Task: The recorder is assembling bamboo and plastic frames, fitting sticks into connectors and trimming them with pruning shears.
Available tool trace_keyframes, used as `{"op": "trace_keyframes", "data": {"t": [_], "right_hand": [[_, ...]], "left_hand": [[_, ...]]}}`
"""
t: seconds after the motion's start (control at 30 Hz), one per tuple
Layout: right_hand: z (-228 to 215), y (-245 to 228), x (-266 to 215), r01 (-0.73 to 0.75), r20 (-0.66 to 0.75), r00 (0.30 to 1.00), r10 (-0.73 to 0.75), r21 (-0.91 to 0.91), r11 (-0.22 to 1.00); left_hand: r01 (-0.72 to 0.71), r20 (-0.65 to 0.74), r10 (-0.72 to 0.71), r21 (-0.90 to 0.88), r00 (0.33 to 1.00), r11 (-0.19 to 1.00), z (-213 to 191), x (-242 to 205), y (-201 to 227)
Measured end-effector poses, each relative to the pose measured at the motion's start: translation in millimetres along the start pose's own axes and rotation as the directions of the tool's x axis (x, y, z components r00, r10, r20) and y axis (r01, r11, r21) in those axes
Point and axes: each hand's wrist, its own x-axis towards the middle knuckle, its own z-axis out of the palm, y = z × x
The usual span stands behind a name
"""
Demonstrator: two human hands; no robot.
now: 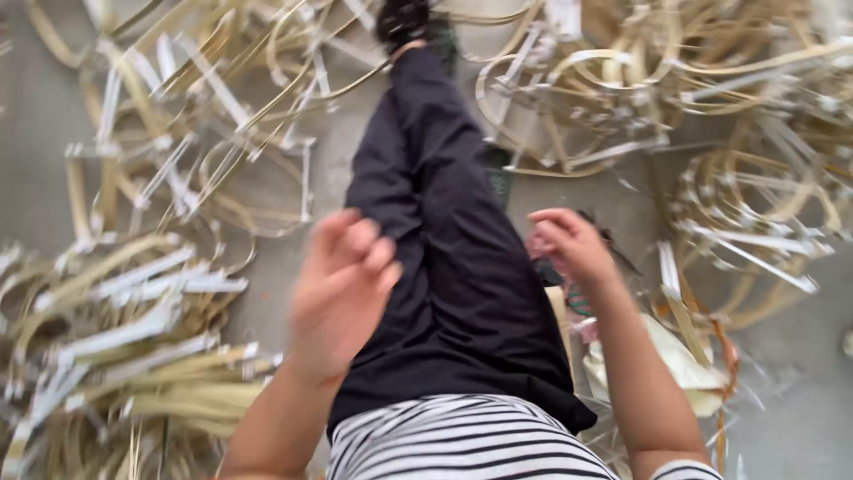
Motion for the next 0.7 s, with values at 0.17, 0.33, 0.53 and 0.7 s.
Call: {"op": "trace_keyframes", "data": {"t": [0.17,0.33,0.53,0.7], "right_hand": [[6.3,-47.8,15.8,0.036,-0.074,0.997,-0.034,0.027,0.999],[78.7,-88.6,-30.1,0.169,0.052,0.984,-0.169,-0.008,0.986],[156.0,-102.9,-56.5,0.275,0.304,0.911,-0.277,0.052,0.96],[165.2,-103.8,-59.1,0.636,0.278,0.755,-0.594,-0.089,0.766]], "left_hand": [[0.109,-0.335,-0.037,0.2,0.941,0.974,-48.6,25.2,-28.1],[0.141,-0.352,-0.056,0.221,0.934,0.965,-39.1,36.3,-29.5],[0.175,-0.321,-0.125,0.131,0.939,0.976,-44.3,29.9,-35.8],[0.095,-0.132,-0.06,0.278,0.989,0.956,-34.1,30.4,-32.0]]}}
